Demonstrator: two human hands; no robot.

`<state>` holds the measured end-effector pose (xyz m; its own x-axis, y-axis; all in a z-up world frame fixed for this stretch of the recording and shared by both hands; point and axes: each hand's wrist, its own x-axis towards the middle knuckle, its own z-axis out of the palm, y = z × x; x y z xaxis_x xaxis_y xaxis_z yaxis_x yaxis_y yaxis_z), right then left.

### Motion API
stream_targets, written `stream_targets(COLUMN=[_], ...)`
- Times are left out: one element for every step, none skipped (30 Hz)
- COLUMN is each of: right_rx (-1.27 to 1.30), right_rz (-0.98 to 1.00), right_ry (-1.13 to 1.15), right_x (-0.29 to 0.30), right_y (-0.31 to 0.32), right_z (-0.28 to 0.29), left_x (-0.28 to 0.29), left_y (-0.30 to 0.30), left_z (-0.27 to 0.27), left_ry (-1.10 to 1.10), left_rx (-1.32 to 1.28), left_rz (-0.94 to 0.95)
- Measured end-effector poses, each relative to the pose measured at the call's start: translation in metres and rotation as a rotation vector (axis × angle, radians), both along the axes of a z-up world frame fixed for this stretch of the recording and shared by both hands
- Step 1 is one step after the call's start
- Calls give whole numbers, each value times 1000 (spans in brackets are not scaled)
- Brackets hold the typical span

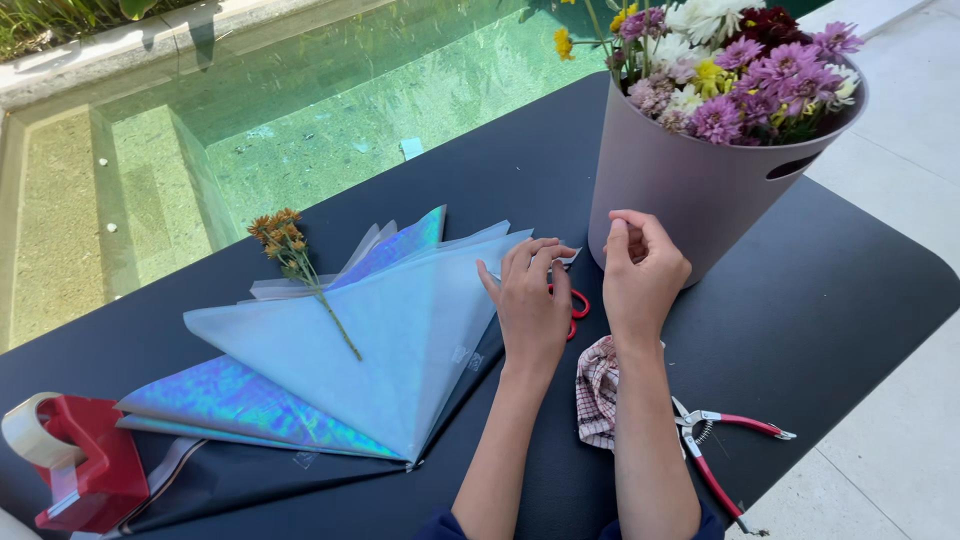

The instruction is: The person trims the stems of yellow and purple flowers using shears, wipes the stems with a cloth, and then arranges the flowers on sheets of iridescent paper, securing them with tape.

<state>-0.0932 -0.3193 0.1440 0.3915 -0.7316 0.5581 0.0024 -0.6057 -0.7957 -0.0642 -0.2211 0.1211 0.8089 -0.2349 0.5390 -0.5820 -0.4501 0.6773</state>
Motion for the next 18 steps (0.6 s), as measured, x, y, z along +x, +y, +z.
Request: stream_targets(right_rx=[-1, -66, -132, -134, -205, -276, -278, -351, -424, -424, -488, -552, -552, -570, -590, -592, -601, -610], right_rz=[-15, -74, -130, -141, -150, -160, -168, -154, -137, -144, -159, -175, -179, -185, -191, -194, -211, -227], right_ry=[-3, -29, -55, -59, -73, -87, -90, -103, -112, -111, -110, -108, -108, -103, -99, -99, -95, -90], right_x=[-6, -12, -17, -18, -20, -21, -19, -18, -17, -15, -12, -9, -8, -7, -6, -5, -4, -3], right_y=[-9, -17, -24, -32, -39, -45, -49, -52, -55, -57, -58, -58, -60, -61, -62, -62, -62, -63], right_z=[6, 12, 19, 25, 30, 36, 42, 48, 54, 56, 58, 60, 60, 60, 60, 60, 60, 60], left_x=[-1, -1, -1, 2, 5, 8, 13, 18, 22, 24, 25, 27, 28, 28, 29, 30, 31, 31], left_y=[-10, -20, -28, -39, -49, -58, -67, -76, -84, -88, -92, -95, -97, -100, -102, -102, -103, -104], left_z=[6, 12, 18, 23, 28, 32, 37, 41, 44, 50, 56, 62, 65, 68, 72, 74, 76, 78], left_ry=[-3, -7, -12, -16, -12, -7, -11, -36, -56, -55, -80, -104, -104, -88, -72, -73, -73, -72], left_rx=[-1, -48, -97, -98, -133, -167, -167, -211, -255, -254, -297, -339, -340, -344, -349, -351, -357, -364], left_rz=[-15, -74, -128, -139, -174, -209, -218, -232, -244, -251, -247, -243, -247, -207, -166, -170, -149, -127])
